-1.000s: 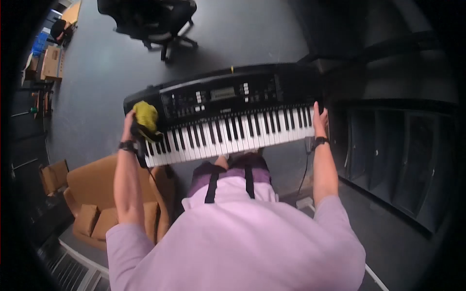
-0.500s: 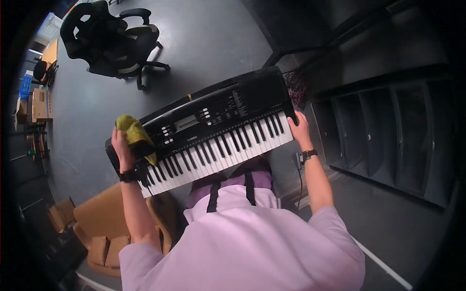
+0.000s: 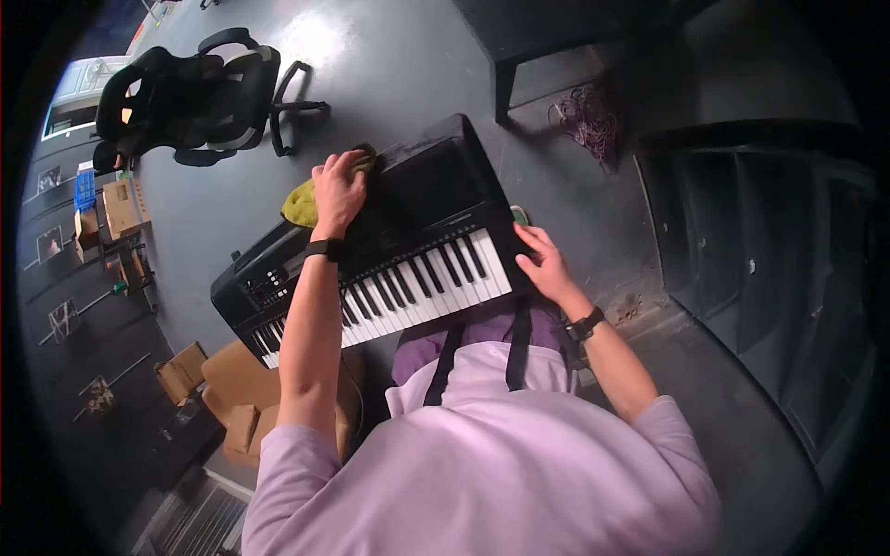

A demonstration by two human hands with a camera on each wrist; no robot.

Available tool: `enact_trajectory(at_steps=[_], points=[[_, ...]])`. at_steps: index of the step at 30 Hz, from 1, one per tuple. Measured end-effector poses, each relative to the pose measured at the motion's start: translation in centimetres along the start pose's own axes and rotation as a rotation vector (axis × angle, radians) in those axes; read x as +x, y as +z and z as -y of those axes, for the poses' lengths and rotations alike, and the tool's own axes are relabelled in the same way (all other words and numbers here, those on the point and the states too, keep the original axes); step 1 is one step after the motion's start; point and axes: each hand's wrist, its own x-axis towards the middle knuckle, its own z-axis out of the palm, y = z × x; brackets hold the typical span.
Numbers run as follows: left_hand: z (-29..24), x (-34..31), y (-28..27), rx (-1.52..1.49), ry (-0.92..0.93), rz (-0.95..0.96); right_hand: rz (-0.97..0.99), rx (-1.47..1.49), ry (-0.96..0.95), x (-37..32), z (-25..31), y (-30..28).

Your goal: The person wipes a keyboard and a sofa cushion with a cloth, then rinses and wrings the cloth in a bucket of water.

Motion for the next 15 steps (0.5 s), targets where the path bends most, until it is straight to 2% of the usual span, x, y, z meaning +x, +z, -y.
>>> enact_trajectory(at_steps=[2,6,8,10,12,14,15], points=[[-3.3,1.0,1.5,0.094,0.032,-0.056,-0.025,-0.076,-0.061,-0.1,0.4,-0.1],[-8.3,3.7,4.0,0.274,0.053,-0.054,-0.006,-0.091,-0.032,0.1,0.6,-0.6],[-8.2,3.7,4.6,0.301,0.069,-0.073,0.024,-0.133,-0.025,0.1,1.0,-0.8],[-8.8,3.3,3.9,0.362,0.101,-0.013,-0.016,-0.109,-0.084,0.0,1.2,-0.6],[-9.2,1.5,2.8,0.373,0.141,0.002,0.041,-0.107,-0.06,-0.2,0.7,-1.0],[-9.1,-0.9,0.9,0.331,0.336,0.001,-0.01,-0.195,-0.059,0.0,0.1,-1.0],[-8.4,-2.0,-0.6,0.28,0.315,0.069,-0.021,-0.136,-0.09,0.3,-0.7,-1.0]])
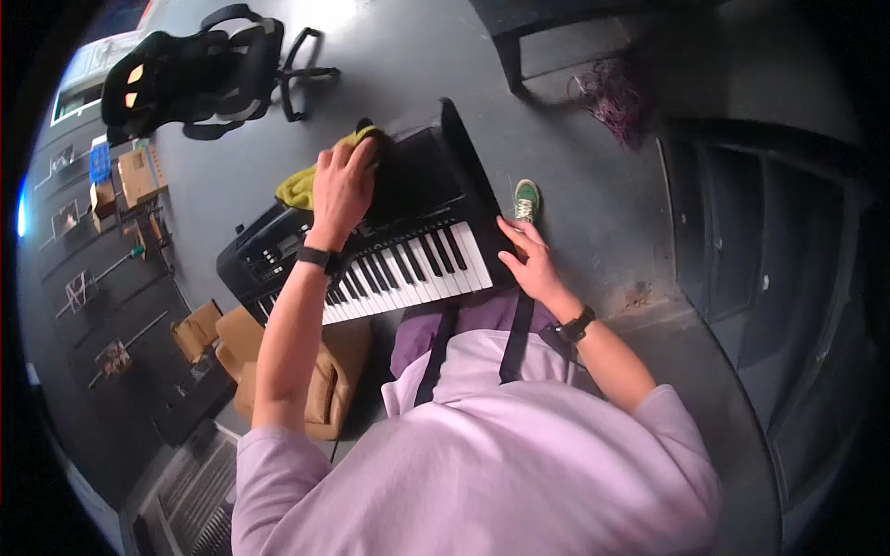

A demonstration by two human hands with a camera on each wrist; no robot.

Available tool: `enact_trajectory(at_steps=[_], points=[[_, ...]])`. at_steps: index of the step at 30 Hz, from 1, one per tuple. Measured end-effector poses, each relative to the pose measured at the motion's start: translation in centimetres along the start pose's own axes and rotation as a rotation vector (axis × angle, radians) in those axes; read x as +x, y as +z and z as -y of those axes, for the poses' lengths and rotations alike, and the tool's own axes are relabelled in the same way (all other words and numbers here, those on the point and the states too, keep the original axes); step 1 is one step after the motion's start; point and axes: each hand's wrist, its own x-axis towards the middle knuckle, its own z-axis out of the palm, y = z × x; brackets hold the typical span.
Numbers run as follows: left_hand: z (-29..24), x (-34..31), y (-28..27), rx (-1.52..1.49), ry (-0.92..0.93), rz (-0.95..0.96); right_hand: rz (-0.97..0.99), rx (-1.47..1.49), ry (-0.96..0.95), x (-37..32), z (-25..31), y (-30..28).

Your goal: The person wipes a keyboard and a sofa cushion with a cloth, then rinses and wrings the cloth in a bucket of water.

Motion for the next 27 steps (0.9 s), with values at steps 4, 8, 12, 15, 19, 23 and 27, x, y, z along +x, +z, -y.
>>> enact_trajectory(at_steps=[4,8,12,15,19,23,27], points=[[9.2,-6.9,0.2,0.024,-0.337,-0.06,0.044,0.0,0.032,0.5,0.7,-1.1],[25.0,-13.0,-0.5,-0.034,-0.869,0.167,0.151,0.078,0.097,0.6,0.5,-1.8],[30.2,-10.9,-7.5,0.042,-0.978,-0.356,0.139,0.157,0.188,1.0,1.1,-1.8],[24.9,-4.8,-11.7,-0.634,-0.541,-0.285,0.234,-0.002,0.122,1.3,-0.3,-1.9],[11.2,2.5,-4.0,-0.821,-0.625,0.238,0.222,0.065,0.149,0.9,-1.3,-1.3],[1.4,8.9,3.0,-0.789,-0.397,0.309,0.249,-0.084,0.143,0.6,-1.6,-1.4],[-8.6,14.1,3.2,-0.465,-0.138,0.281,0.224,-0.165,0.197,0.4,-0.9,-1.1]])
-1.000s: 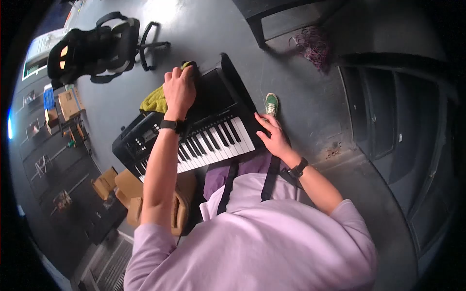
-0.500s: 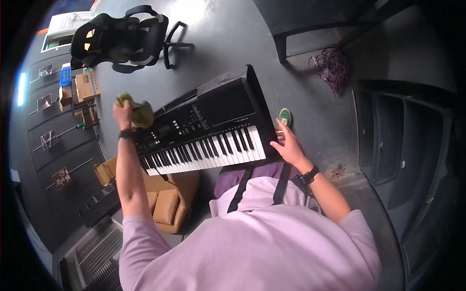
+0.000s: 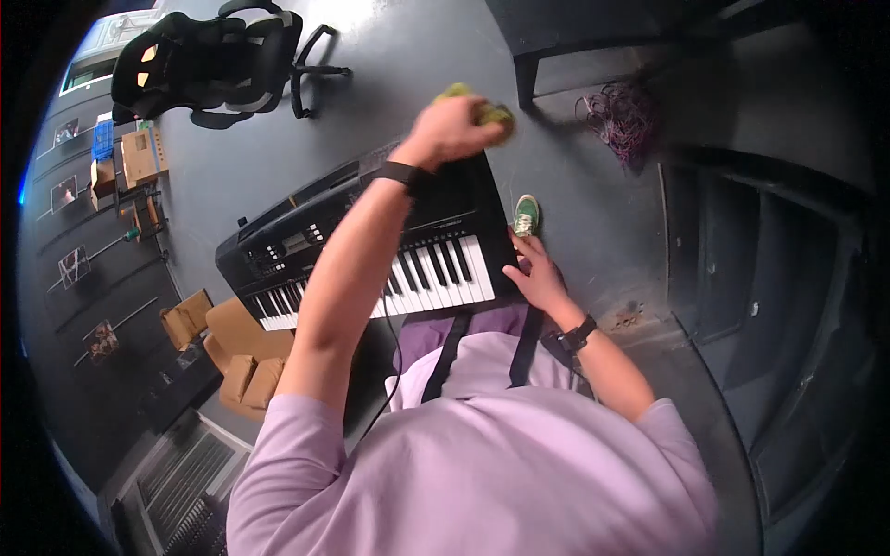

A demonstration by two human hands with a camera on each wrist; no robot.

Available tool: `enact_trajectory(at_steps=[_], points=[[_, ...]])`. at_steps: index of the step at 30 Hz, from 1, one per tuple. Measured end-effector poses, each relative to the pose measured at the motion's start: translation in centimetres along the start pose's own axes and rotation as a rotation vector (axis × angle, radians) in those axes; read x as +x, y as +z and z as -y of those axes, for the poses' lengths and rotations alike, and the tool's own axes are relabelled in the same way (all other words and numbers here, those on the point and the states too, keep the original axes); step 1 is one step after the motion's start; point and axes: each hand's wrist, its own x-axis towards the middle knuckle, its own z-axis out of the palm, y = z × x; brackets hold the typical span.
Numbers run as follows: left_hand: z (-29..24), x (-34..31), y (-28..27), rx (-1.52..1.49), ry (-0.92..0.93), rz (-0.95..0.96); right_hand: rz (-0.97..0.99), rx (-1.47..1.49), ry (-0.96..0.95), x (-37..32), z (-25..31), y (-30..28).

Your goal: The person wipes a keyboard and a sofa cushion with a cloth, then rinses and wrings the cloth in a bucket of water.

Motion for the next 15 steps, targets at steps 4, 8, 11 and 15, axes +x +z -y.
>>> enact_trajectory(at_steps=[4,8,11,15], points=[[-6.0,-7.8,11.1,0.557,0.245,0.279,-0.12,0.082,-0.142,0.2,-1.5,0.5],[-6.8,-15.1,13.8,0.384,0.34,0.12,0.186,0.349,0.158,-1.7,-3.4,-2.2],[-6.5,-12.7,11.9,0.475,0.327,0.122,0.162,0.346,0.147,-1.2,-8.2,-3.9],[-3.7,-1.5,7.0,0.764,0.117,-0.087,-0.049,0.428,0.155,2.7,-6.2,-6.5]])
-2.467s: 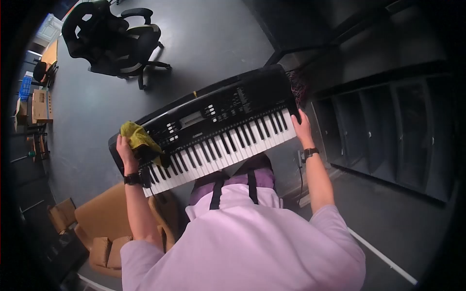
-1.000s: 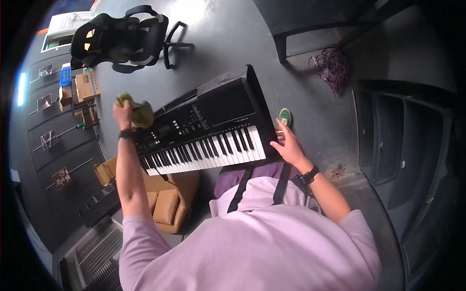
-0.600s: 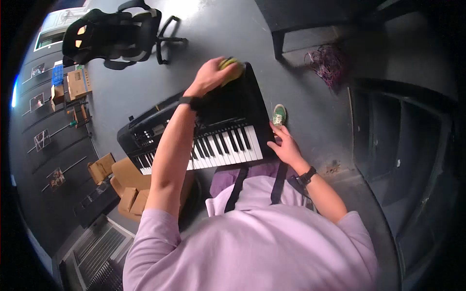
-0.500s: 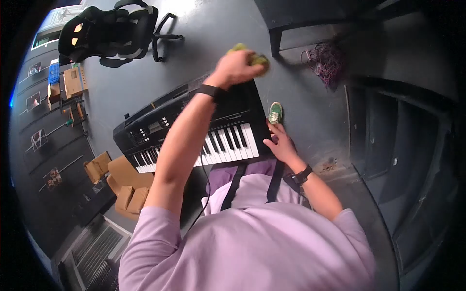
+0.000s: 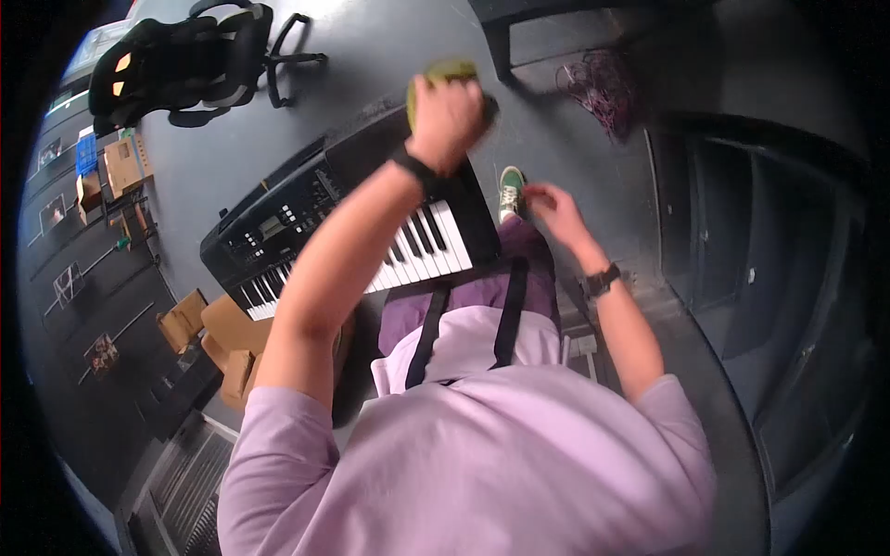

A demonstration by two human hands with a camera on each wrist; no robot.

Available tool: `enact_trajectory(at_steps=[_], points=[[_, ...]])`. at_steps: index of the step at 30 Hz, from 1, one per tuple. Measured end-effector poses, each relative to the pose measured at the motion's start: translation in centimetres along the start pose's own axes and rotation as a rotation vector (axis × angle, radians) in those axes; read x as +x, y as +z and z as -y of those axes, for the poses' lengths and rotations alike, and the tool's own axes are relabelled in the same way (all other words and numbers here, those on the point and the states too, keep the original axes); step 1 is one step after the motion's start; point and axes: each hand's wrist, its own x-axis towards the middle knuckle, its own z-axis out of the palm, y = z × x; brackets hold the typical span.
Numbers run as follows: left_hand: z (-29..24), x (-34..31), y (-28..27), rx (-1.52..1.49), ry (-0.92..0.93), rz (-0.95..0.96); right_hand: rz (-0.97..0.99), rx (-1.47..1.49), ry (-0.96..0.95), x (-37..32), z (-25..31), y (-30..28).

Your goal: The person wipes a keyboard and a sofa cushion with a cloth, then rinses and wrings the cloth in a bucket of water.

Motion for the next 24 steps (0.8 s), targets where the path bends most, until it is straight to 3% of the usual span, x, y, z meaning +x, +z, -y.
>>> enact_trajectory(at_steps=[1,3,6,13,15,17,19,20,24], points=[[1.4,1.3,-0.1,-0.119,0.007,-0.039,-0.014,0.042,-0.012,0.6,1.2,0.1],[0.7,2.2,-1.3,-0.055,-0.016,0.179,-0.031,0.161,0.047,1.6,3.5,0.7],[-3.0,-1.6,-1.0,0.234,0.129,0.249,-0.047,0.325,0.101,3.2,4.9,0.8],[-13.4,-14.0,2.3,0.0,0.211,0.159,0.078,0.288,0.139,2.8,5.3,3.0],[-14.5,-17.1,2.5,-0.11,0.249,0.192,0.212,0.188,0.043,3.1,5.4,4.3],[-13.9,-19.5,3.1,-0.132,0.25,0.141,0.203,0.168,0.075,2.5,6.0,5.9],[-12.6,-21.8,3.8,-0.282,0.335,0.039,0.08,-0.214,-0.065,3.0,5.6,7.0],[-11.9,-23.1,3.9,-0.278,0.377,0.039,0.013,-0.259,-0.12,3.6,5.0,7.7],[-12.2,-27.3,6.5,-0.294,0.436,-0.084,0.095,-0.393,-0.16,3.4,7.6,10.9]])
